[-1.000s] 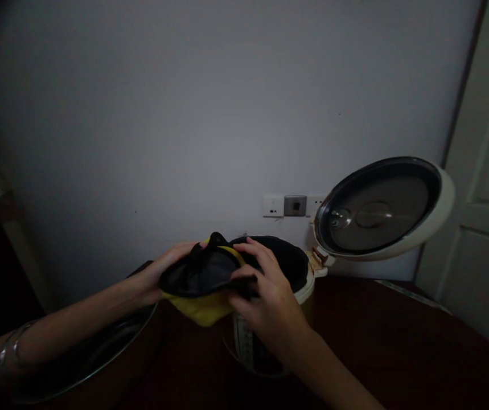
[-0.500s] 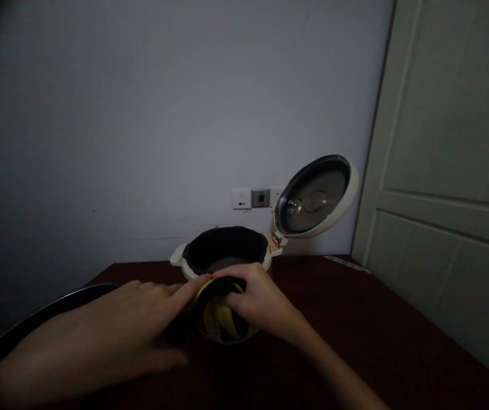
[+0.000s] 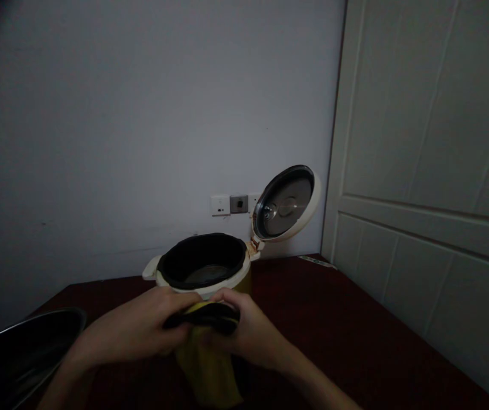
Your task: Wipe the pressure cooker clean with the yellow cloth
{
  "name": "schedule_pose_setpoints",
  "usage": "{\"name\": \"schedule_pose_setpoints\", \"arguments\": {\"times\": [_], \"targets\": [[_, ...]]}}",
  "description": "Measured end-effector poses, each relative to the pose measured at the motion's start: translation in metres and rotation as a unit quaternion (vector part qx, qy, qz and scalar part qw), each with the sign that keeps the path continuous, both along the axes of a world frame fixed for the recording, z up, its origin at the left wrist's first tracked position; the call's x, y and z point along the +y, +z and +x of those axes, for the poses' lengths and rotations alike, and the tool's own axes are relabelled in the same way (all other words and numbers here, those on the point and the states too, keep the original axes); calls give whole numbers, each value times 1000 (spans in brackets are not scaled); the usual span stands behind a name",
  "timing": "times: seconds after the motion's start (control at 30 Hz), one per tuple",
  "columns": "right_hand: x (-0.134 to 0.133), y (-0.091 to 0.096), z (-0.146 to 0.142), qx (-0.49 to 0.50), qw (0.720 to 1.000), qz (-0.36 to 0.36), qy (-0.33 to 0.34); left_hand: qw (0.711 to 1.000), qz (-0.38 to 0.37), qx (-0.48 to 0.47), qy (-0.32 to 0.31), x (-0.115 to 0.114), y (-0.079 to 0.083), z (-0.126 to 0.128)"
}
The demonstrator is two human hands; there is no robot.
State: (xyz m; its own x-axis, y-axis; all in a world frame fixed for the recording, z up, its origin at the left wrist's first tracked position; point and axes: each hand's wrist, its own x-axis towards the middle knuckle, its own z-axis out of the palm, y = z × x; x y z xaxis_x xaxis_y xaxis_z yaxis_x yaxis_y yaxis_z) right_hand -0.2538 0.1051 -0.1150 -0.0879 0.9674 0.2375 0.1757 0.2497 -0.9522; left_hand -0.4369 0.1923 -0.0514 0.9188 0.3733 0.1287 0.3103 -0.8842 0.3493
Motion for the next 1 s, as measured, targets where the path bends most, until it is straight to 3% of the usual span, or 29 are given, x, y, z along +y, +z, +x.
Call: {"name": "schedule_pose_setpoints", "arguments": {"times": [0.13, 0.2, 0.27, 0.37, 0.43, 0.5, 0.6, 0.77, 0.9, 1.0], "targets": [[7, -3, 4, 18, 997, -10, -70, 993, -33, -112, 26, 26, -7, -8], [7, 9, 17, 2, 992, 11, -125, 973, -47, -212, 75, 44, -9, -16], [7, 29, 32, -26, 972, 83, -219, 941, -39, -306, 140, 66, -11, -24], [17, 62, 49, -153, 900, 227, -338, 903, -5, -369, 222, 103, -18, -32], [36, 77, 55, -271, 837, 258, -399, 897, 23, -350, 270, 126, -26, -32], [63, 82, 59, -381, 787, 224, -430, 891, 51, -321, 317, 146, -35, -29], [107, 71, 64, -502, 752, 137, -405, 887, 73, -297, 346, 168, -49, -19], [150, 38, 77, -556, 753, 19, -351, 890, 68, -274, 357, 192, -70, -5], [154, 27, 79, -529, 781, 10, -330, 908, 11, -259, 329, 200, -77, -3], [154, 24, 77, -528, 780, 4, -336, 910, -12, -259, 322, 200, -78, -4]]}}
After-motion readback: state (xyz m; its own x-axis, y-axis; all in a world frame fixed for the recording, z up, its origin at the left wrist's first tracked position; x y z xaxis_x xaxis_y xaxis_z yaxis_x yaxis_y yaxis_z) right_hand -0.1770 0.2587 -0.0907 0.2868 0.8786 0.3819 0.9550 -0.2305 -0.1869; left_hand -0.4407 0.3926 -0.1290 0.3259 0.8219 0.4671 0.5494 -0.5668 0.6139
